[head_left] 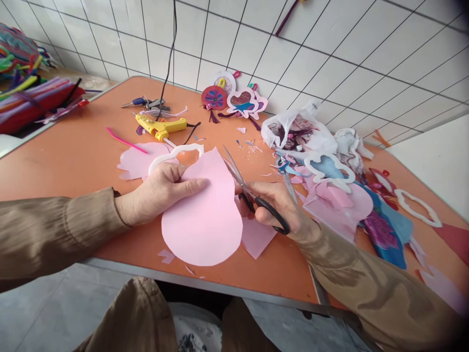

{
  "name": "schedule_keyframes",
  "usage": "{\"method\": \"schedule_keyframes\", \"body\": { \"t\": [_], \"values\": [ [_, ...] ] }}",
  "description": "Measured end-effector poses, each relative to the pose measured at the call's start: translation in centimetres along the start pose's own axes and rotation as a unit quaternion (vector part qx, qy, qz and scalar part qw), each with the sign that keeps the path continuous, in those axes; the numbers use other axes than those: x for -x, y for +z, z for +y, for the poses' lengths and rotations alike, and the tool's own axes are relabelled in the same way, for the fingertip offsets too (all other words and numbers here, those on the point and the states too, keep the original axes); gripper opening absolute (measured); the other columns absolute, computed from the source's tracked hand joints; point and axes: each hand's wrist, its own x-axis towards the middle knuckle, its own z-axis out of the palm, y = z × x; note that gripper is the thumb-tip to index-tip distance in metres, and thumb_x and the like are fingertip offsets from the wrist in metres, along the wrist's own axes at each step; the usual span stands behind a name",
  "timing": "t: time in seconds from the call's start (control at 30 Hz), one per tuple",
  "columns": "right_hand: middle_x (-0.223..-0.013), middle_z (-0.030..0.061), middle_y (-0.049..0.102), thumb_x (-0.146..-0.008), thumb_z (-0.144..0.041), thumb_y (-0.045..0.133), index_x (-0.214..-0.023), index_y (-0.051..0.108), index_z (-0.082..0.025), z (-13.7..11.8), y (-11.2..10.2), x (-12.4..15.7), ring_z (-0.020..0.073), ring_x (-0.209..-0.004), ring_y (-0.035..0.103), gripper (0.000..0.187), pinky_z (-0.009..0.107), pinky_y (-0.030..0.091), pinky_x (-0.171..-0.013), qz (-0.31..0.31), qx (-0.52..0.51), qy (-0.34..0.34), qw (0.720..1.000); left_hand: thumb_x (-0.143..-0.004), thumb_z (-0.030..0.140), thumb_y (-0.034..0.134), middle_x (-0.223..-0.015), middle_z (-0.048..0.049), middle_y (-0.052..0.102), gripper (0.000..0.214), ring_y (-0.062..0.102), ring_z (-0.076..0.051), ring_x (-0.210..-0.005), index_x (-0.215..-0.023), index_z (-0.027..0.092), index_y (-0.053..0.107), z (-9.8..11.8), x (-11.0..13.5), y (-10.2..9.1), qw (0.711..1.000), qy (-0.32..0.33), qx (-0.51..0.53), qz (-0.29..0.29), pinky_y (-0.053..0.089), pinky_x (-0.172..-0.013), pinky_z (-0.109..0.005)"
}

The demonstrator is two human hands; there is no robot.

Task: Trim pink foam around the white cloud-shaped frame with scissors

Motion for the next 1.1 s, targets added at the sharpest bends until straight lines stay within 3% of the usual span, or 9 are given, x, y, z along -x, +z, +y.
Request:
{"method": "schedule_keyframes", "body": {
  "t": [0.33, 1.1],
  "values": [
    [-0.069, 0.0002, 0.056, -0.074, -0.075, 0.074, -0.111, 0.075, -0.013, -0.03, 0.03, 0.07, 0.0119, -0.061, 0.047, 0.072, 0.027, 0.036, -0.053, 0.003, 0.021, 0.025, 0.999, -0.068, 0.056, 0.087, -0.069, -0.0067, 0.079, 0.045, 0.071, -0.019, -0.051, -0.077, 0.013, 0.077, 0.10, 0.19, 0.07, 0.997, -0.046, 0.048, -0.023, 0.055, -0.039, -0.021],
    [-0.074, 0.0023, 0.060, -0.072, -0.070, 0.079, -0.107, 0.076, -0.014, -0.07, 0.05, 0.28, 0.0122, -0.064, 0.050, 0.066, 0.025, 0.037, -0.052, 0.009, 0.016, 0.046, 0.999, -0.070, 0.055, 0.086, -0.071, -0.0090, 0.079, 0.042, 0.071, -0.021, -0.052, -0.078, 0.015, 0.077, 0.15, 0.25, -0.01, 0.998, -0.054, 0.036, -0.017, 0.054, -0.040, -0.025]
  ]
}}
